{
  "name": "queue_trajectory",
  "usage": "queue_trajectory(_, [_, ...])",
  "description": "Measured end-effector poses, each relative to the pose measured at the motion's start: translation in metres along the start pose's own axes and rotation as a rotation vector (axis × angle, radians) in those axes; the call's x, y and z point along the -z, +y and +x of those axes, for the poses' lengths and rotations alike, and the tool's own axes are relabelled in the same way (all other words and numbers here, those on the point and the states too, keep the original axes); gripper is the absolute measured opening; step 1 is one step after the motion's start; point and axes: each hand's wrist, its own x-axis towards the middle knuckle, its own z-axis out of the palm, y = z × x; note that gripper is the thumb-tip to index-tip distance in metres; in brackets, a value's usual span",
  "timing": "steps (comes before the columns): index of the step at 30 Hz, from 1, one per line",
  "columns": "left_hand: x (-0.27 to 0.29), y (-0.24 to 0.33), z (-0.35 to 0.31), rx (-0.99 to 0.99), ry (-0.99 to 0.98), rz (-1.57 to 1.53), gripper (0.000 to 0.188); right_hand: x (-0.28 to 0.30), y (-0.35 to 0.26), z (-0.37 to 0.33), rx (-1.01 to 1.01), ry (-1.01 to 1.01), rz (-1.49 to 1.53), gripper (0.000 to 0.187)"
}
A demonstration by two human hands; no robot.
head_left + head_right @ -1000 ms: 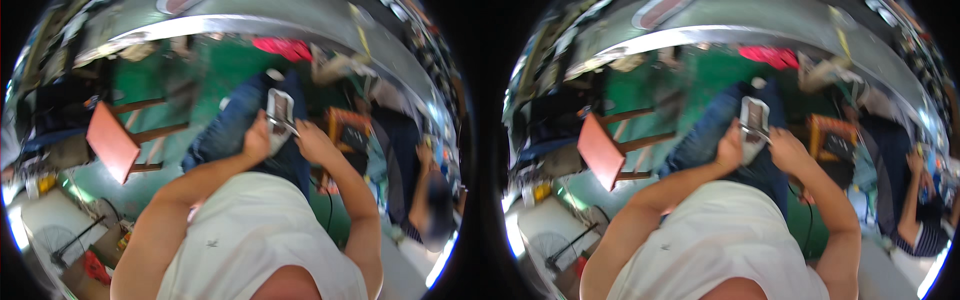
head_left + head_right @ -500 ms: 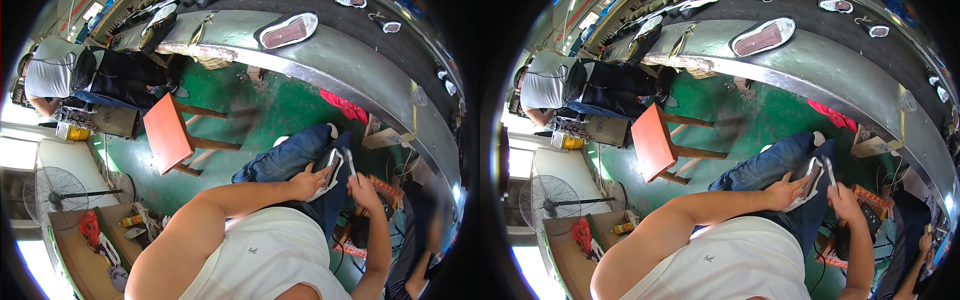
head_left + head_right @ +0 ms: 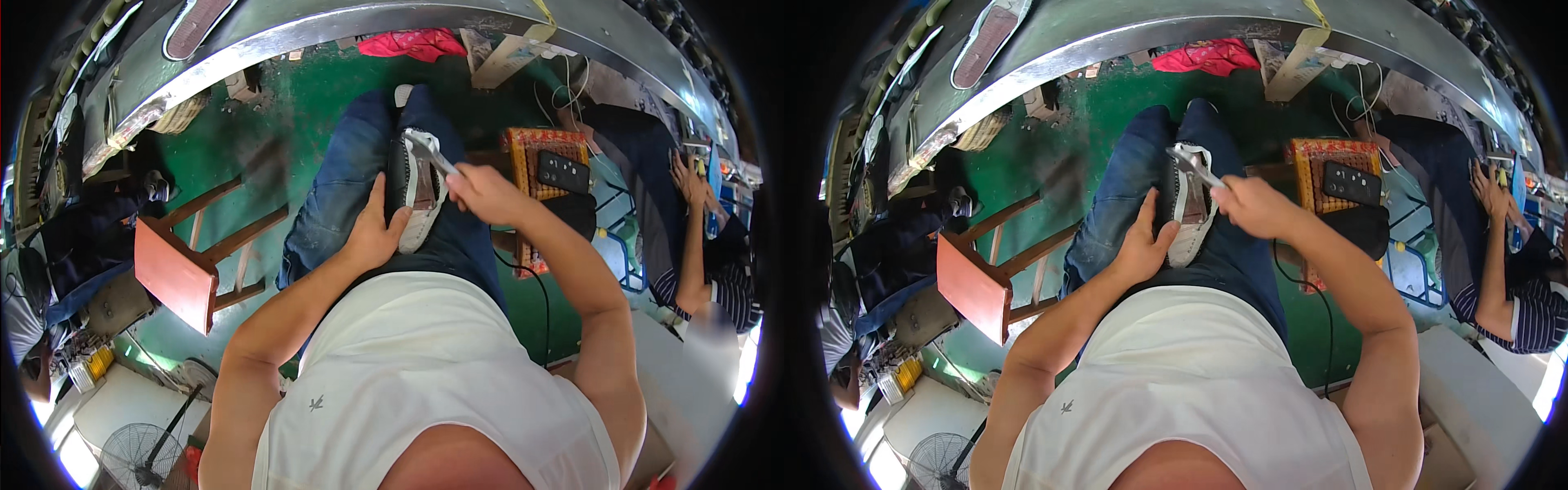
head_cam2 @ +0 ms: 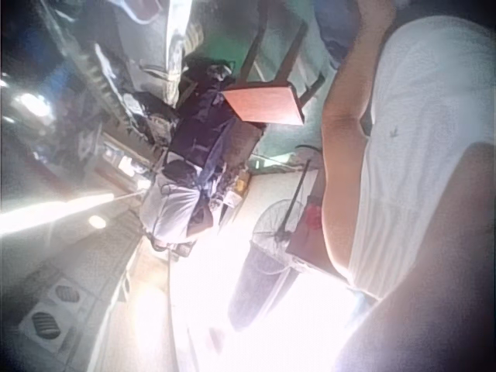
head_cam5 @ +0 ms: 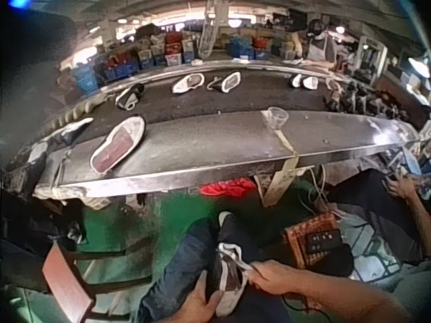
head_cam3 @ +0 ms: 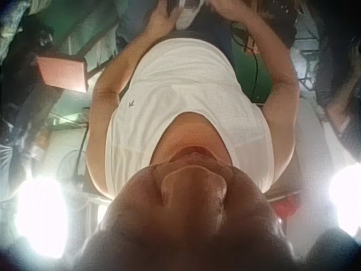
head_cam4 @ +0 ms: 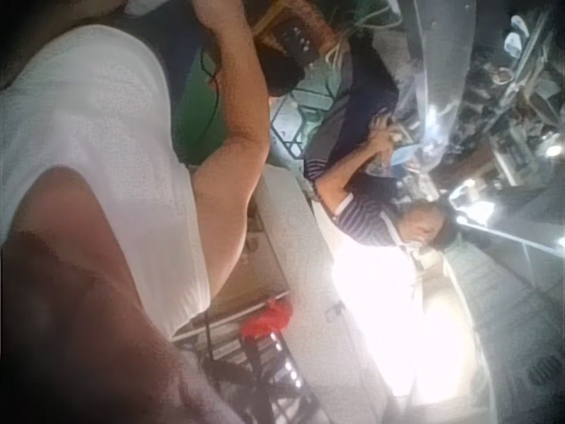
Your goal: Manually lasting shoes by pulling the upper over a shoe last using pliers and securing it.
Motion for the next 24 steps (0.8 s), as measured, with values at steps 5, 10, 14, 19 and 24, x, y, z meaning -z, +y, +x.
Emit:
queue_trajectory(5, [0.002,-0.008,0.006,0.066,-0.104,0.015,0.091,-0.004,0.001,-0.024,-0.043,-0.064,0.022,0.048])
queue_trajectory(10, [-0.003,-0.008,0.006,-0.047,-0.185,0.290,0.109,-0.023,0.018,-0.027,-0.083,-0.123,-0.168,0.048])
queue_trajectory(14, [0.060,0.065,-0.001,-0.443,-0.129,0.601,0.085,-0.021,0.043,-0.045,-0.053,0.064,0.266,0.040])
queue_trajectory(19, [0.097,0.118,0.025,-0.686,0.082,-0.030,0.078,-0.024,0.055,-0.056,-0.036,0.207,0.554,0.033])
queue_trajectory(24, [0.063,0.094,0.100,-0.244,0.103,0.034,0.046,-0.022,0.036,-0.068,0.016,0.122,0.506,0.020])
